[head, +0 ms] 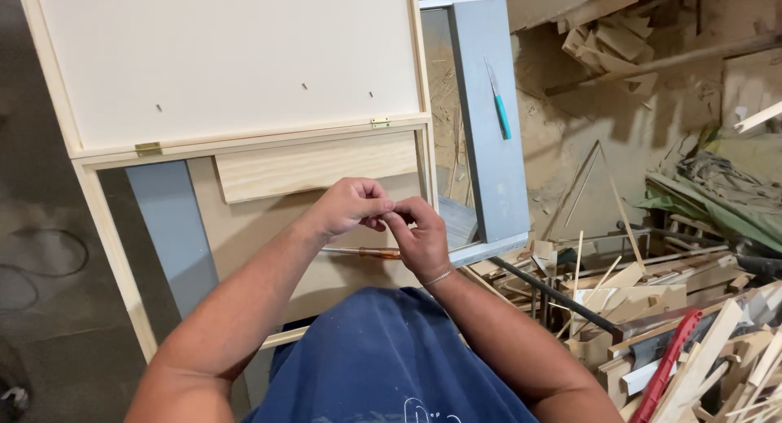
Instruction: Fastening hinges to a wooden frame using a screwdriver and screws
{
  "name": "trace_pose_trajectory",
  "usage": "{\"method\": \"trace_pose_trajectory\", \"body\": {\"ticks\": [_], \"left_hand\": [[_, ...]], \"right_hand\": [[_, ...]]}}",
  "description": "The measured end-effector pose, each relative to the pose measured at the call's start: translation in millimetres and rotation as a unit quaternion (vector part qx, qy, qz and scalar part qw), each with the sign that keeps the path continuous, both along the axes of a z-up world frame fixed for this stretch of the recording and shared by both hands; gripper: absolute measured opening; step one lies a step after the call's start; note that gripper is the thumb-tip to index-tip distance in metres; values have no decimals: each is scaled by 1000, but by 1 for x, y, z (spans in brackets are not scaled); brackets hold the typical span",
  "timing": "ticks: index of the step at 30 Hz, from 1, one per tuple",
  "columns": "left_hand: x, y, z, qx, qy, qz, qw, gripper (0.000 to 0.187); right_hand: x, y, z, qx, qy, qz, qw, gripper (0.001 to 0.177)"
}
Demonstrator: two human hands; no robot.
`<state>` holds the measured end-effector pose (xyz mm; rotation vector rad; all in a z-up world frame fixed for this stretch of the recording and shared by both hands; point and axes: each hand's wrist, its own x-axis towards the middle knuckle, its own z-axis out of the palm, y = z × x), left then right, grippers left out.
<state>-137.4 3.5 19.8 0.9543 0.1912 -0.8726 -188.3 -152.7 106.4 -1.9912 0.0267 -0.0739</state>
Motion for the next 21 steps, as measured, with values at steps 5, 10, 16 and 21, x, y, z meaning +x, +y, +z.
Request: {"method": "trace_pose_trajectory", "body": {"ticks": [5,10,16,21], "left_hand": [[4,4,12,6,-7,-19,1000,11],[-7,-8,-2,-62,62,3,996,17],[-12,-18,-3,-98,100,40,989,15],[-7,-14,8,-67,51,34,996,12]], "right_hand": [[2,-2,-6,26,11,-10,1000,6],[9,-14,-9,23,-29,-16,999,7],[13,-21,-12,26,-49,1,998,8],[15,-22,-6,14,-26,17,999,8]]}}
